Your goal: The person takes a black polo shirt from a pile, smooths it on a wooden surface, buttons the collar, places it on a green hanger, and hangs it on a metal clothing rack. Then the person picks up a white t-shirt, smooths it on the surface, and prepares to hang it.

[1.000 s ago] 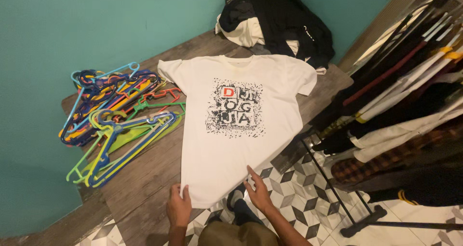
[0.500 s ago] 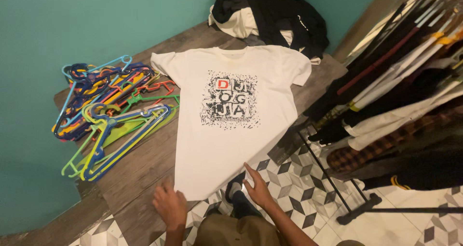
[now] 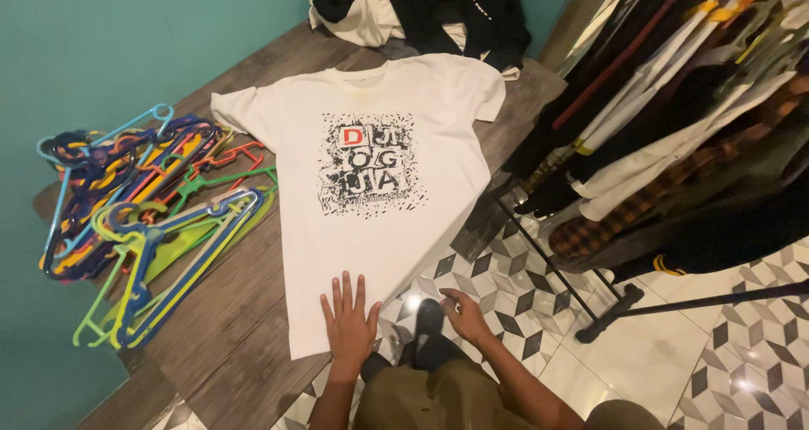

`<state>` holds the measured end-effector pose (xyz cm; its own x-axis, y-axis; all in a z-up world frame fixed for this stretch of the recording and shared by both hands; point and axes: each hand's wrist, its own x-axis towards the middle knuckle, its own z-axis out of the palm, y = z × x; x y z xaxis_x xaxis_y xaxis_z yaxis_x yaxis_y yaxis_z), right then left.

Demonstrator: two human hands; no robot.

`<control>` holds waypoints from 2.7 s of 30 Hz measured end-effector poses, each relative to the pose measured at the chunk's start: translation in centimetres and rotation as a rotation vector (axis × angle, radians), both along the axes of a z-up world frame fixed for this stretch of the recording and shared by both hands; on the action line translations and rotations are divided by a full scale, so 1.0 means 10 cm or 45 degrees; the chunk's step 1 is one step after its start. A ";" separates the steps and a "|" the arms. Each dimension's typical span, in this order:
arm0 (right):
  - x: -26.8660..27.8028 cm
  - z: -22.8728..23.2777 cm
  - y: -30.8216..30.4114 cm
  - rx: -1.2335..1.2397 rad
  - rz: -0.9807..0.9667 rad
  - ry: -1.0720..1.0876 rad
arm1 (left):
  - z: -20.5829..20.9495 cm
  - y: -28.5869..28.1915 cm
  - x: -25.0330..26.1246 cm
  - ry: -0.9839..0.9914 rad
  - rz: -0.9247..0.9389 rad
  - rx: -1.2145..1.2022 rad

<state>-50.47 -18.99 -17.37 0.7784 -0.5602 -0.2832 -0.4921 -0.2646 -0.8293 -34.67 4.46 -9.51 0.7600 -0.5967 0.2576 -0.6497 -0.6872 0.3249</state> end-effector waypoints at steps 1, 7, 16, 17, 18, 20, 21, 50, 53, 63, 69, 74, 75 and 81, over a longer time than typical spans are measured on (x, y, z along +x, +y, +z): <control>0.00 -0.06 -0.06 -0.017 -0.001 -0.026 | 0.01 0.03 -0.02 0.017 -0.004 0.015; 0.30 -0.20 -0.53 0.073 -0.178 -0.110 | 0.19 -0.11 -0.03 0.209 0.109 0.301; 1.02 0.01 -1.59 0.329 -0.533 -0.078 | 0.02 -1.01 0.07 0.120 -0.134 0.044; 1.08 0.02 -1.70 0.273 -0.528 -0.089 | -0.01 -1.12 0.06 0.139 -0.161 0.050; 1.16 0.02 -1.81 0.216 -0.523 -0.100 | -0.04 -1.20 0.05 0.162 -0.121 0.097; 1.26 0.03 -2.01 0.301 -0.523 -0.162 | -0.06 -1.35 0.03 0.212 -0.043 0.189; 1.32 0.03 -2.10 0.444 -0.527 -0.213 | -0.06 -1.39 0.03 0.221 -0.030 0.225; 0.88 -0.29 -2.73 -0.111 -0.153 -0.162 | 0.01 -1.42 -0.09 -0.035 0.074 0.222; 0.95 -0.23 -2.68 -0.287 -0.155 -0.165 | 0.02 -1.40 -0.09 -0.022 0.069 0.176; 1.19 0.59 -2.17 -0.925 0.444 -0.440 | 0.08 -1.69 -0.37 -0.015 0.207 0.146; 1.28 0.75 -2.09 -0.922 0.672 -0.268 | 0.08 -1.57 -0.44 0.005 0.187 0.136; 1.46 0.77 -1.93 -0.968 0.595 -0.220 | 0.07 -1.62 -0.30 -0.039 0.183 -0.063; 1.51 0.77 -1.90 -0.968 0.594 -0.259 | 0.06 -1.64 -0.22 0.011 0.171 -0.048; 1.63 0.79 -1.74 -0.961 0.730 -0.280 | 0.00 -1.74 0.32 0.024 0.144 -0.091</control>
<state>-34.16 -36.41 -9.47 0.9823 -0.0541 0.1791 0.0227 -0.9157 -0.4013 -31.44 -12.97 -9.55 0.8265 -0.4873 0.2818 -0.5627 -0.7305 0.3870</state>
